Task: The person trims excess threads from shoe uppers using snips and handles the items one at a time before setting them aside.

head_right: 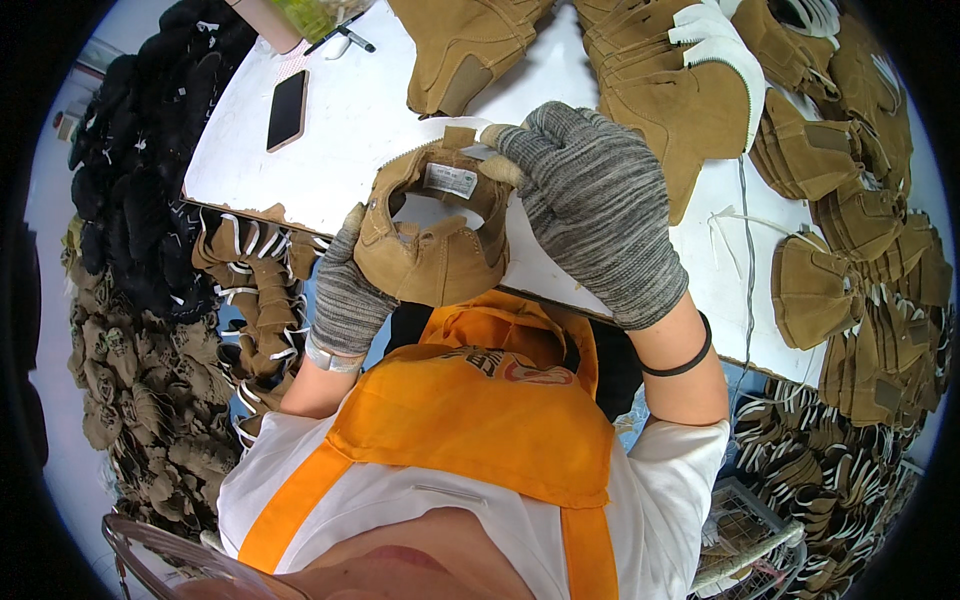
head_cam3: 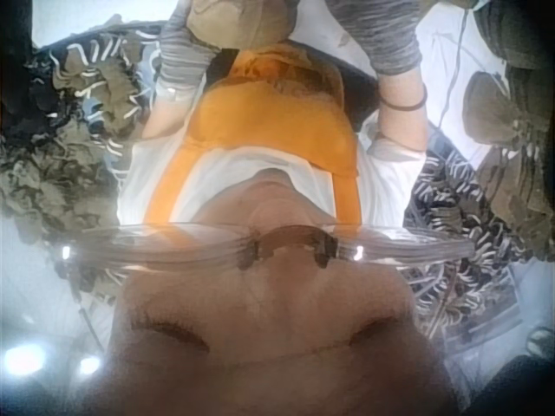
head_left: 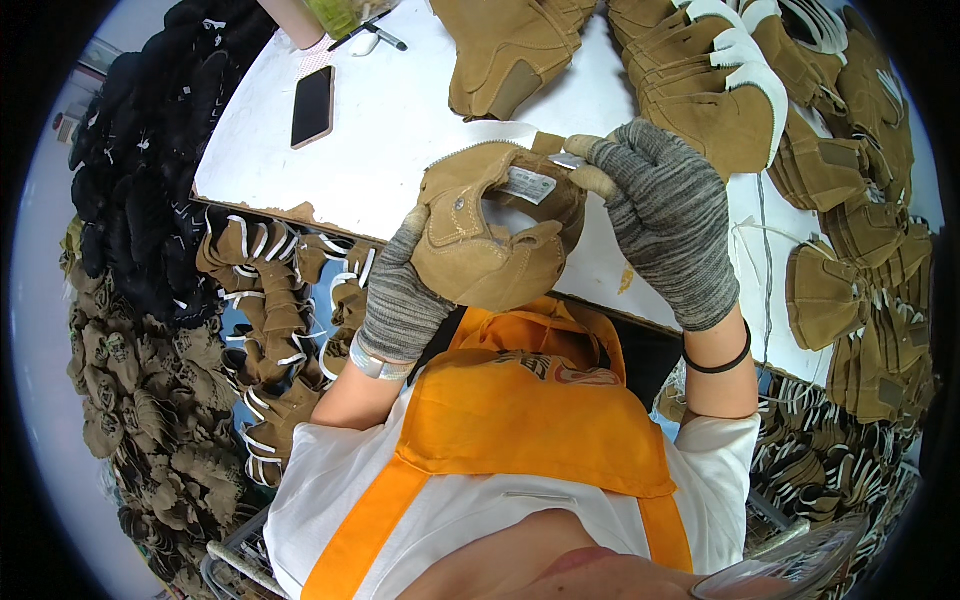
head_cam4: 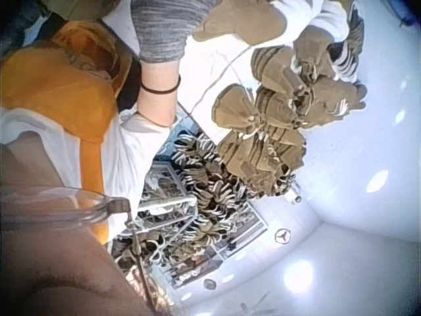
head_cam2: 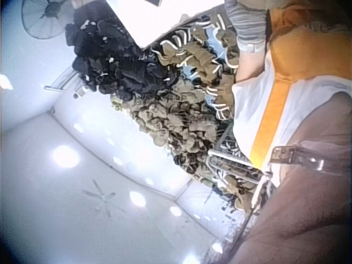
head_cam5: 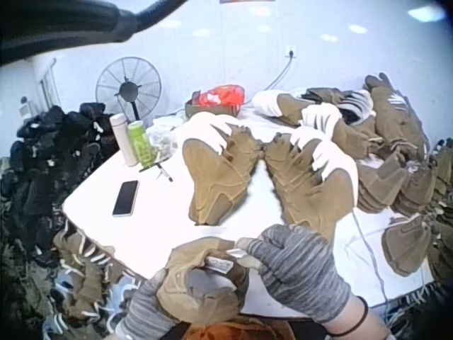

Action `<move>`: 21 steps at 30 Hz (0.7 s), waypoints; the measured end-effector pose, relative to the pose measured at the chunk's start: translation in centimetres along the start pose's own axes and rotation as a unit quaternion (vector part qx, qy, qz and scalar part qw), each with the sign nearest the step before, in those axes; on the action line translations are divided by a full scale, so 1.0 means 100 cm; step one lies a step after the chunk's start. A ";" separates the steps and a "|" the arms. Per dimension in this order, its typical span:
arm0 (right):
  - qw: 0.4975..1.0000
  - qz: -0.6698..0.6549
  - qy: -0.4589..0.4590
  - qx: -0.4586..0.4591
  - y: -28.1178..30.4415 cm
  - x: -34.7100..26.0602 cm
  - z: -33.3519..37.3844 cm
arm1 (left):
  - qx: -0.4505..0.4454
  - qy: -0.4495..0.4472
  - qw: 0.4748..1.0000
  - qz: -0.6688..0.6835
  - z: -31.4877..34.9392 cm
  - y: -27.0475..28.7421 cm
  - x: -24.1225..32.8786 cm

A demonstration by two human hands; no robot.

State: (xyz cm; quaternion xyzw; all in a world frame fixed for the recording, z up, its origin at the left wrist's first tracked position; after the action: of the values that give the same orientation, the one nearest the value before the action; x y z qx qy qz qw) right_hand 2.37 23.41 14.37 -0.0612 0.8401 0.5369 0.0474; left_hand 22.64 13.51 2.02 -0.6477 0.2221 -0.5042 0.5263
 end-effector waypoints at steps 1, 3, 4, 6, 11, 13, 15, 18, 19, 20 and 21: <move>1.000 -0.005 0.008 0.003 0.000 0.001 0.000 | 0.001 0.000 1.000 0.004 0.000 0.000 0.000; 0.999 -0.038 0.012 0.011 0.000 0.003 0.002 | 0.003 -0.002 1.000 0.012 0.001 0.000 0.000; 0.998 -0.066 0.008 0.017 -0.002 0.004 0.004 | 0.005 -0.003 1.000 0.017 0.003 0.000 0.000; 0.981 -0.191 -0.010 0.022 -0.008 0.009 0.007 | 0.005 -0.002 1.000 0.031 0.003 0.000 0.000; 0.880 -0.452 -0.143 -0.022 -0.019 0.019 0.009 | 0.014 0.003 0.996 0.093 0.001 0.000 0.000; 0.878 -0.450 -0.163 0.010 -0.017 0.019 0.010 | 0.023 0.001 0.993 0.113 0.001 -0.001 -0.002; 0.866 -0.460 -0.192 0.039 -0.017 0.021 0.011 | 0.039 -0.020 0.996 0.077 0.000 -0.001 -0.002; 0.834 -0.490 -0.246 0.060 -0.024 0.026 0.013 | 0.062 -0.083 0.989 -0.109 0.004 -0.001 0.001; 0.827 -0.497 -0.258 0.056 -0.025 0.025 0.015 | 0.031 -0.107 0.986 -0.120 0.007 -0.005 0.003; 0.818 -0.505 -0.270 0.050 -0.027 0.024 0.017 | 0.002 -0.132 0.983 -0.131 0.012 -0.011 0.006; 0.825 -0.497 -0.264 0.055 -0.028 0.023 0.019 | 0.005 -0.154 0.978 -0.139 0.016 -0.015 0.011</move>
State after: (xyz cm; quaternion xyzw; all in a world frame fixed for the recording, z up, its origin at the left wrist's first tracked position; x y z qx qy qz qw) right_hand 0.52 23.88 10.71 -0.3236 0.6797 0.3889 0.5311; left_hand 24.09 13.84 3.89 -0.7395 0.0432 -0.4675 0.4824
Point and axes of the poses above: each hand's wrist, its own z-axis away from the middle knuckle, its own y-axis out of the back of the hand, x = y × z, the point moved 3 cm from there along -z, towards the middle knuckle, and after that the axes turned 6 degrees about -x, right-handed, at the moved point
